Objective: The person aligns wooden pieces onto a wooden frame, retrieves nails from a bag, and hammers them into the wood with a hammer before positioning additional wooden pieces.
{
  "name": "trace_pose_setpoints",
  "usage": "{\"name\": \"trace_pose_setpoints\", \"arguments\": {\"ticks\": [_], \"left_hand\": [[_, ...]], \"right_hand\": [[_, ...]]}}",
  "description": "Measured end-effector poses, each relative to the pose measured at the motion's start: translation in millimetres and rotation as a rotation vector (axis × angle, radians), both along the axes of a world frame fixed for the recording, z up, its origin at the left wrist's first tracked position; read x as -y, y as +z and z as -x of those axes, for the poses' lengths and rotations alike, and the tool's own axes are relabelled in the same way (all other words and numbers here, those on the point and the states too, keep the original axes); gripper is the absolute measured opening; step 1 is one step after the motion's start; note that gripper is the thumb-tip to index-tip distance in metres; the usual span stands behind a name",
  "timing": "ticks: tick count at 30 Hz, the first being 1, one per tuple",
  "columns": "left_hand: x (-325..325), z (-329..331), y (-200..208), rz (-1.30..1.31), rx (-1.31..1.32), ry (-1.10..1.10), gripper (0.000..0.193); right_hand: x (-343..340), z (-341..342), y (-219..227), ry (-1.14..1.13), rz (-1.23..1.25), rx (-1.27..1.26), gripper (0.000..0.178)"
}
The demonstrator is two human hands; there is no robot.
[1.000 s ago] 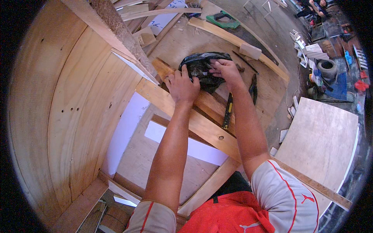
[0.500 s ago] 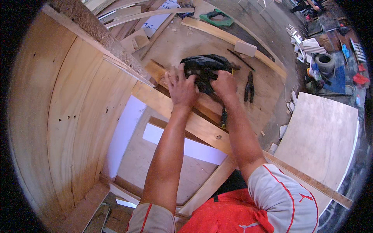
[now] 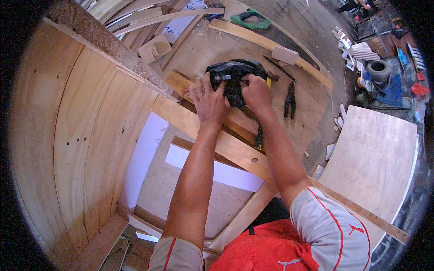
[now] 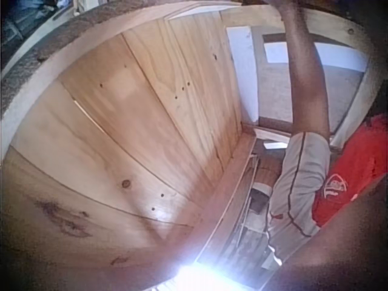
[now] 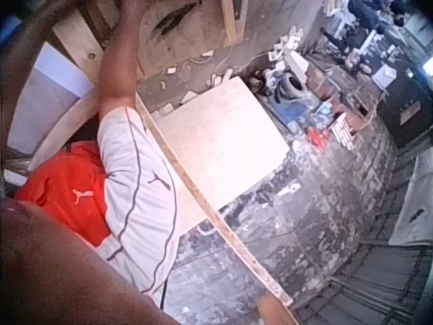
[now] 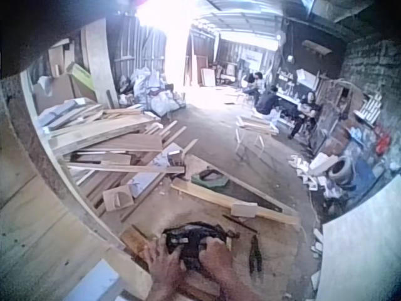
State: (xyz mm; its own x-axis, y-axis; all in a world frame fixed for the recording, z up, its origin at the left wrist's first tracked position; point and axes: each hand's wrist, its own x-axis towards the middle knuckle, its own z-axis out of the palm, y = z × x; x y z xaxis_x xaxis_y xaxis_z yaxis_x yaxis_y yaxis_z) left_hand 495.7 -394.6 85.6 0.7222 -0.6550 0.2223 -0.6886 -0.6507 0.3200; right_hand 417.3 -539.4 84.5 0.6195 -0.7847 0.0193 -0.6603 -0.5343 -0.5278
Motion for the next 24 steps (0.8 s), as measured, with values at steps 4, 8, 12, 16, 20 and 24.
{"name": "trace_pose_setpoints", "arguments": {"ticks": [4,8,12,16,20,24], "left_hand": [[-1.6,0.3,-3.5,-0.045,-0.002,-0.012,0.051],[-1.2,-0.2,-4.8,-0.031,0.003,-0.016,0.051],[0.4,-1.7,-7.1,0.01,0.014,-0.022,0.047],[0.8,-3.3,-7.0,0.066,0.034,-0.037,0.045],[-8.1,-3.2,-2.2,0.121,0.01,-0.026,0.041],[-32.6,-1.5,2.9,0.489,-0.043,-0.089,0.035]], "right_hand": [[3.5,-7.5,-14.9,0.044,0.07,-0.074,0.02],[5.5,-10.2,-19.6,0.02,0.084,-0.092,0.019],[10.0,-1.9,-23.4,-0.013,0.119,-0.095,0.018],[7.0,9.0,-10.9,-0.018,-0.067,0.17,0.019],[-11.2,12.0,22.9,0.016,-0.177,0.245,0.022],[-37.6,14.9,54.3,0.112,-0.22,0.234,0.02]]}}
